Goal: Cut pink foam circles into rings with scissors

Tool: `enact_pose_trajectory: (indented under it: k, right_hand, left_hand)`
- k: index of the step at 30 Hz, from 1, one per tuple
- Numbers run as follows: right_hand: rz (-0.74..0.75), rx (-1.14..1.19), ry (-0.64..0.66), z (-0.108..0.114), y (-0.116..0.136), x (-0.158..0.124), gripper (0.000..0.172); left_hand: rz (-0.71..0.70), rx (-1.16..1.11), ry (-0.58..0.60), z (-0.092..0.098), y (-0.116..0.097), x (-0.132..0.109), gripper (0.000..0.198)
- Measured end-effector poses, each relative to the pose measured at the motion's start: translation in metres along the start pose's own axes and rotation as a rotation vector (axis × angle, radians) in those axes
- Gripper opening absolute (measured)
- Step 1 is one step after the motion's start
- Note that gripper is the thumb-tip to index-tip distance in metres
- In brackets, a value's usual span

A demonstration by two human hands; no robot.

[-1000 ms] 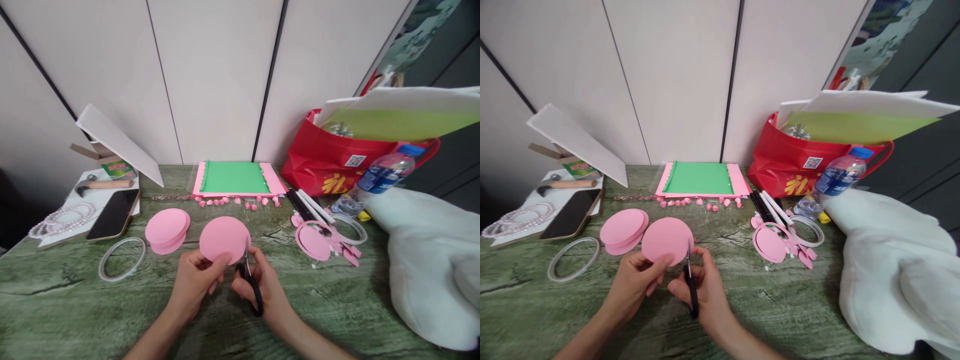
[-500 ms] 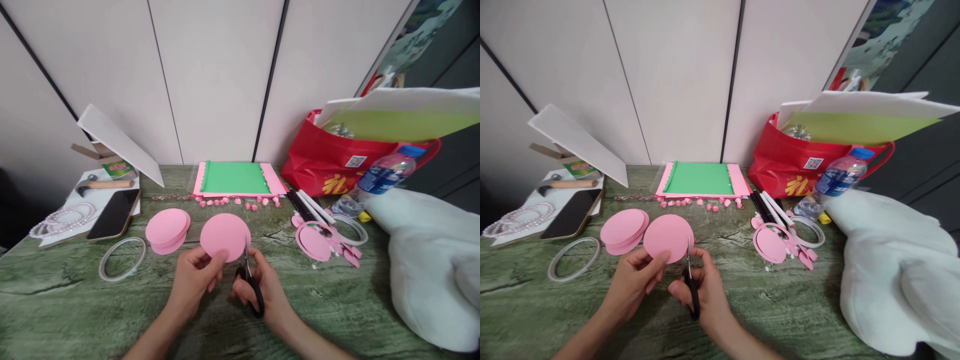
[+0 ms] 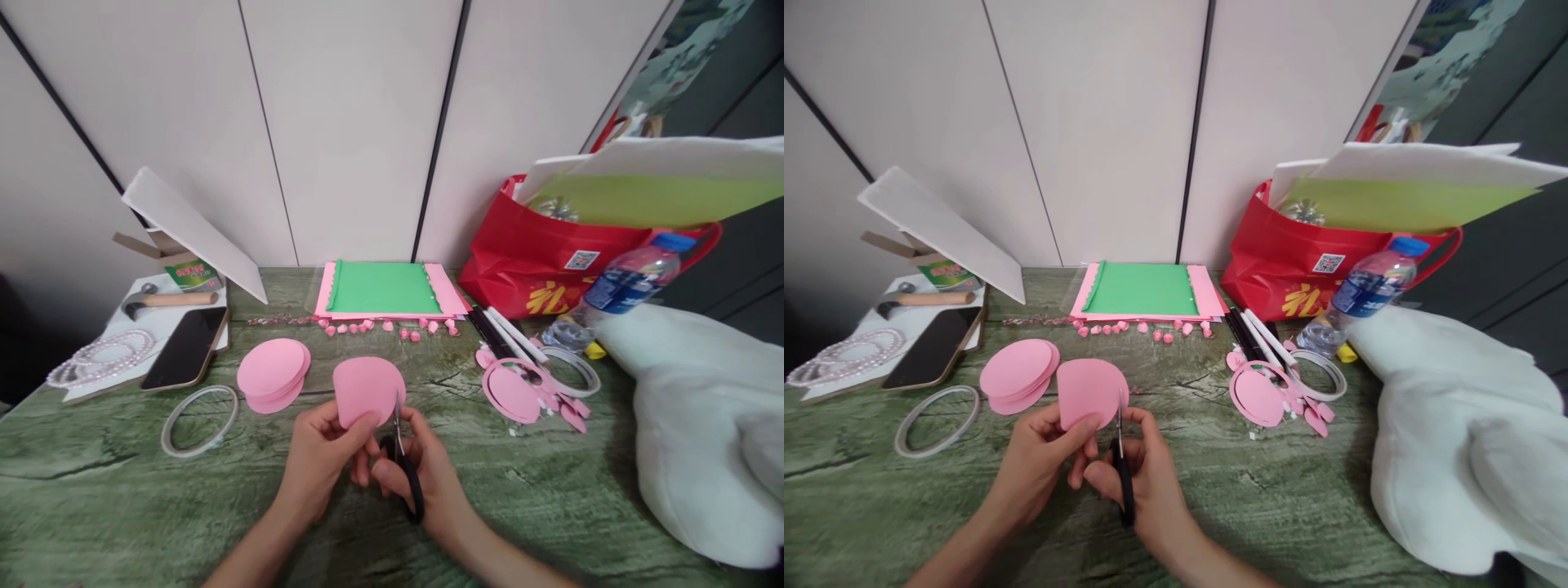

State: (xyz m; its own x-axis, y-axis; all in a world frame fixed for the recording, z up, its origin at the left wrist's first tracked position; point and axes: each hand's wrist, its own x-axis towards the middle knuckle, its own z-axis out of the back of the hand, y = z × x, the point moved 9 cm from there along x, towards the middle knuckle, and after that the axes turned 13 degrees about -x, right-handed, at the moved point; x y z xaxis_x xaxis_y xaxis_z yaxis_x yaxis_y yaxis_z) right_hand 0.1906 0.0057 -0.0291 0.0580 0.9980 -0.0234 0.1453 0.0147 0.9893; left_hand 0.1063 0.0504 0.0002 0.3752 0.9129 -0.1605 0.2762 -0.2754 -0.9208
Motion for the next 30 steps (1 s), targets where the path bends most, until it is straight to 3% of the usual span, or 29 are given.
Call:
enact_pose_trajectory:
  k: [30]
  right_hand:
    - [-0.003, -0.017, -0.024, 0.0056, 0.0007, 0.0033, 0.059]
  left_hand:
    - [0.001, -0.007, 0.0, 0.0004, 0.001, 0.0005, 0.025]
